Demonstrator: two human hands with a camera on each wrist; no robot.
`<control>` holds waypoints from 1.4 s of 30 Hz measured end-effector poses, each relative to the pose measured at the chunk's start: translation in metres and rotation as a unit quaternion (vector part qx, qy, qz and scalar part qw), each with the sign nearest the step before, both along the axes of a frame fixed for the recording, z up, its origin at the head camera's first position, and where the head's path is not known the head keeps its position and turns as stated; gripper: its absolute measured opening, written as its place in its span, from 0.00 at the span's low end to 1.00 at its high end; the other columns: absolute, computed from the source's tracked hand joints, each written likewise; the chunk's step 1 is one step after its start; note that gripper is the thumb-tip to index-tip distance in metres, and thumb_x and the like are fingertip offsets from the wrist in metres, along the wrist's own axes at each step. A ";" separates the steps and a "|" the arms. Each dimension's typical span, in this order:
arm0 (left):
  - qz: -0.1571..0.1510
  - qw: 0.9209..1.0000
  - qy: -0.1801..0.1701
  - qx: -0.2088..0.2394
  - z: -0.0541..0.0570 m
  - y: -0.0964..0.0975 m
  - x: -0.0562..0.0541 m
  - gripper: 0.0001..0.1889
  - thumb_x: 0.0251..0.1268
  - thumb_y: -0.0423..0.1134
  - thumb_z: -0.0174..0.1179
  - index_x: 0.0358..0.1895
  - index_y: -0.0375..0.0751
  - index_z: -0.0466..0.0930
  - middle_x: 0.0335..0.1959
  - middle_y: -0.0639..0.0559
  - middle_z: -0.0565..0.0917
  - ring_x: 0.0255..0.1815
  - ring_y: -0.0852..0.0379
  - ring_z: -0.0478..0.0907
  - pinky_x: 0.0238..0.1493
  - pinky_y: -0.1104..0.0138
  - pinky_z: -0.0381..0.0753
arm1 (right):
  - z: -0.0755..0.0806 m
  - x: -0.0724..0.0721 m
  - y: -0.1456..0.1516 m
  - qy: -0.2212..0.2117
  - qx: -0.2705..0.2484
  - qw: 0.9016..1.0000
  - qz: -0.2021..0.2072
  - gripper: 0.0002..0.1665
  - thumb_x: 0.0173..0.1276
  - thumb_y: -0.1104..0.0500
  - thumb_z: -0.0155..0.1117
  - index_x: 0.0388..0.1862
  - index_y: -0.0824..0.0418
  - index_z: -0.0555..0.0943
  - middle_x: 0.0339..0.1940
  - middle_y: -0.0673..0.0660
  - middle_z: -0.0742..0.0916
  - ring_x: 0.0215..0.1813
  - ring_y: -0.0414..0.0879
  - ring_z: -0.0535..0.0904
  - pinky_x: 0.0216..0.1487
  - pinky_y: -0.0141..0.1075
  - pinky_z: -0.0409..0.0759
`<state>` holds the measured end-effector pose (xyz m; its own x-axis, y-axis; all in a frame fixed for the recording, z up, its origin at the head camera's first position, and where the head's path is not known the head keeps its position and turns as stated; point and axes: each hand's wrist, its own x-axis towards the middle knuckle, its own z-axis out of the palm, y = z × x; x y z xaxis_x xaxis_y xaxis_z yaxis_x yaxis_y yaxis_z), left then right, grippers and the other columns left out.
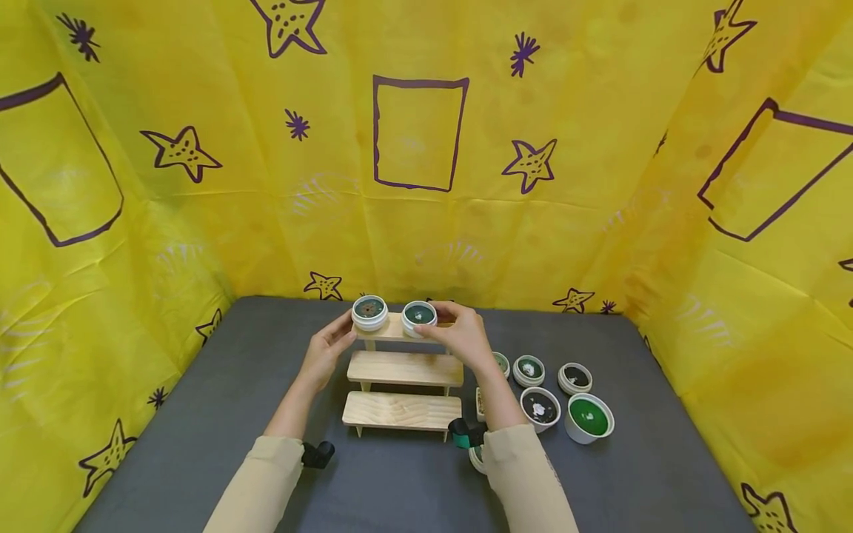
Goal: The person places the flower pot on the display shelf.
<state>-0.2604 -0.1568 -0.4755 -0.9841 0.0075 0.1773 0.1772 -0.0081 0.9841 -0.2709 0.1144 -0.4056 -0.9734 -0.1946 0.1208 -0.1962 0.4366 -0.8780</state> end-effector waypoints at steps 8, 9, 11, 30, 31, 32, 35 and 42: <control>0.010 1.000 0.011 -0.013 -0.001 -0.001 0.000 0.28 0.70 0.28 0.56 0.72 0.31 0.64 0.72 0.34 0.68 0.70 0.54 0.71 0.58 0.83 0.73 | 0.001 -0.006 -0.012 0.004 -0.008 1.000 -0.009 0.35 0.52 0.44 0.79 0.58 0.51 0.82 0.54 0.55 0.89 0.56 0.51 0.85 0.51 0.43 0.85; 0.009 1.000 0.012 -0.014 -0.001 -0.001 0.000 0.28 0.70 0.28 0.55 0.72 0.31 0.64 0.72 0.33 0.68 0.69 0.55 0.71 0.58 0.84 0.73 | 0.000 -0.006 -0.012 0.006 -0.008 1.000 -0.010 0.35 0.52 0.44 0.79 0.59 0.52 0.82 0.54 0.55 0.89 0.56 0.52 0.85 0.52 0.44 0.85; 0.009 1.000 0.011 -0.012 -0.001 -0.001 0.000 0.28 0.70 0.28 0.55 0.72 0.31 0.64 0.73 0.34 0.68 0.70 0.55 0.71 0.59 0.84 0.73 | -0.001 -0.008 -0.014 0.008 -0.009 1.000 -0.014 0.35 0.52 0.44 0.79 0.59 0.52 0.82 0.54 0.55 0.89 0.55 0.51 0.85 0.52 0.44 0.85; 0.003 1.000 0.007 -0.008 -0.001 -0.001 0.000 0.28 0.70 0.27 0.54 0.72 0.31 0.64 0.74 0.35 0.67 0.74 0.41 0.65 0.59 0.84 0.71 | -0.004 -0.010 -0.020 0.021 0.000 1.000 -0.020 0.34 0.55 0.48 0.78 0.60 0.56 0.81 0.53 0.56 0.89 0.54 0.52 0.85 0.50 0.42 0.86; 0.004 1.000 0.008 -0.008 -0.001 -0.001 0.000 0.28 0.70 0.27 0.54 0.72 0.31 0.64 0.73 0.35 0.67 0.74 0.41 0.65 0.59 0.84 0.72 | -0.004 -0.010 -0.020 0.020 0.000 1.000 -0.021 0.34 0.55 0.48 0.78 0.60 0.55 0.81 0.53 0.56 0.89 0.54 0.52 0.85 0.50 0.42 0.86; 0.004 1.000 0.008 -0.009 -0.001 0.000 0.000 0.28 0.70 0.27 0.55 0.72 0.31 0.64 0.73 0.35 0.67 0.74 0.42 0.65 0.59 0.84 0.71 | -0.004 -0.010 -0.020 0.020 0.001 1.000 -0.021 0.34 0.55 0.48 0.78 0.60 0.55 0.81 0.53 0.56 0.89 0.54 0.52 0.85 0.50 0.42 0.86; 0.003 1.000 0.011 -0.009 -0.001 0.000 -0.001 0.27 0.70 0.27 0.55 0.72 0.30 0.64 0.73 0.35 0.67 0.74 0.43 0.66 0.59 0.85 0.71 | -0.005 -0.011 -0.019 0.021 0.004 1.000 -0.021 0.34 0.55 0.48 0.78 0.60 0.54 0.81 0.53 0.56 0.89 0.55 0.51 0.85 0.51 0.42 0.86; 0.000 1.000 0.013 -0.006 -0.001 0.000 -0.001 0.28 0.70 0.27 0.54 0.72 0.30 0.63 0.74 0.35 0.67 0.75 0.41 0.64 0.59 0.85 0.71 | -0.006 -0.011 -0.017 0.016 0.002 1.000 -0.013 0.38 0.55 0.47 0.78 0.64 0.54 0.78 0.57 0.56 0.88 0.57 0.52 0.85 0.53 0.43 0.86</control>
<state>-0.2615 -0.1569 -0.4761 -0.9792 0.0106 0.2028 0.2029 0.0036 0.9792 -0.2818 0.0975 -0.4114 -0.9737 -0.1705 0.1514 -0.2132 0.4457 -0.8694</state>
